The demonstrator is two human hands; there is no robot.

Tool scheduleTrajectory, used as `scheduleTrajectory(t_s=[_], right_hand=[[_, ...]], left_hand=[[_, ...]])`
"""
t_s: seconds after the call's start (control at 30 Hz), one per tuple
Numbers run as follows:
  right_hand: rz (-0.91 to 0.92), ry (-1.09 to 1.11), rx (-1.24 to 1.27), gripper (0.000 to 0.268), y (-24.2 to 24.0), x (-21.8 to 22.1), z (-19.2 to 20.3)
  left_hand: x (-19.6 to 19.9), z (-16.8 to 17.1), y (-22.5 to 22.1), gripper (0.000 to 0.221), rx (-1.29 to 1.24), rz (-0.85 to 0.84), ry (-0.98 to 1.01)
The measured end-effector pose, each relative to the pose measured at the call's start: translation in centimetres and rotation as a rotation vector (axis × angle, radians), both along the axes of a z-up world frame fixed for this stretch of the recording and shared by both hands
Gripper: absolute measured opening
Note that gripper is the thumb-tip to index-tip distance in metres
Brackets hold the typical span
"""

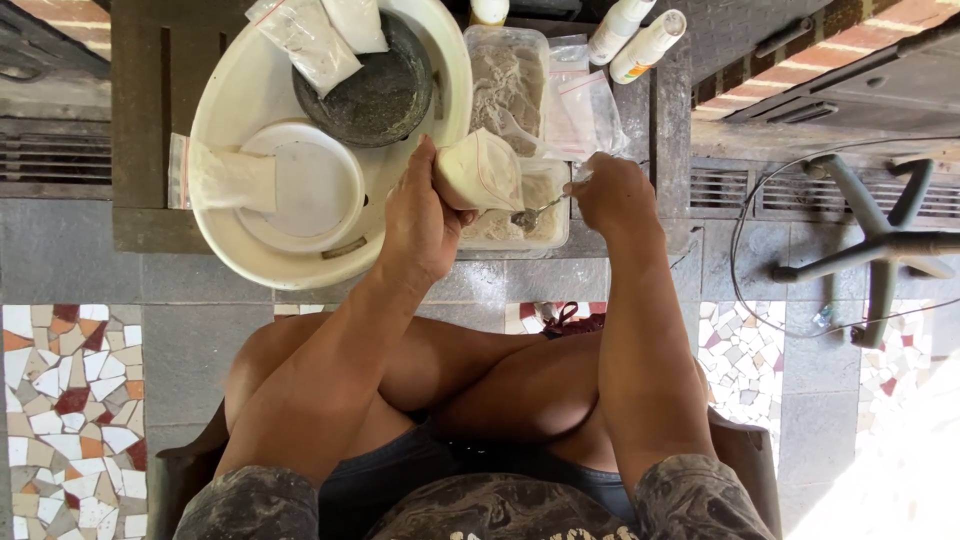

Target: Filling small plastic bags with agricultural powder using a spoon

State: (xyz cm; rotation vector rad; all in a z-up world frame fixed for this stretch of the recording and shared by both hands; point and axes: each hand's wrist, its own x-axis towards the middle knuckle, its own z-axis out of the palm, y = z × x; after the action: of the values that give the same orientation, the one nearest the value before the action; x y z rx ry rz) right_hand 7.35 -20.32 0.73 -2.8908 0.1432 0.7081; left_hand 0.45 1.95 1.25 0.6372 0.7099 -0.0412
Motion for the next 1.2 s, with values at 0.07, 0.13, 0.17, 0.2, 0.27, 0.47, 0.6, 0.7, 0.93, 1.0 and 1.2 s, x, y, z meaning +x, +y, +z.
scheduleTrajectory(t_s=[0.07, 0.13, 0.17, 0.2, 0.27, 0.47, 0.6, 0.7, 0.93, 1.0, 1.2], right_hand=[[-0.033, -0.062, 0.024, 0.038, 0.1, -0.2, 0.7], [-0.090, -0.073, 0.153, 0.025, 1.0, -1.0, 3.1], [-0.088, -0.072, 0.152, 0.025, 1.0, -0.8, 3.0], [-0.088, -0.089, 0.209, 0.023, 0.9, -0.8, 2.9], [-0.091, -0.106, 0.265, 0.022, 1.0, -1.0, 2.5], [0.067, -0.252, 0.530, 0.018, 2.5, -2.6, 1.8], [0.212, -0.479, 0.814, 0.009, 2.2, -2.8, 1.0], [0.233, -0.537, 0.929, 0.005, 2.6, -3.0, 0.4], [0.171, -0.458, 0.967, 0.003, 3.6, -3.3, -0.6], [0.196, -0.422, 0.951, 0.004, 4.0, -3.6, -0.7], [0.183, -0.392, 0.865, 0.004, 2.8, -3.5, -1.6]], left_hand=[[0.2, 0.5, 0.1, 0.029, -0.013, 0.007, -0.007], [0.3, 0.8, 0.1, 0.029, -0.021, 0.018, -0.007], [0.2, 1.0, 0.2, 0.029, -0.021, 0.020, -0.006], [0.2, 1.2, 0.3, 0.029, -0.013, 0.018, -0.013], [0.2, 1.3, 0.3, 0.029, -0.005, 0.012, -0.020], [0.6, 1.6, 1.2, 0.033, 0.011, 0.016, -0.055], [0.5, 3.0, 1.8, 0.032, -0.010, 0.068, -0.059], [0.4, 3.5, 1.9, 0.031, -0.017, 0.053, -0.078], [-0.1, 3.2, 2.1, 0.031, -0.037, 0.063, -0.075], [-0.1, 3.2, 2.4, 0.031, -0.031, 0.055, -0.072], [-0.2, 2.6, 2.6, 0.031, -0.024, 0.066, -0.082]])
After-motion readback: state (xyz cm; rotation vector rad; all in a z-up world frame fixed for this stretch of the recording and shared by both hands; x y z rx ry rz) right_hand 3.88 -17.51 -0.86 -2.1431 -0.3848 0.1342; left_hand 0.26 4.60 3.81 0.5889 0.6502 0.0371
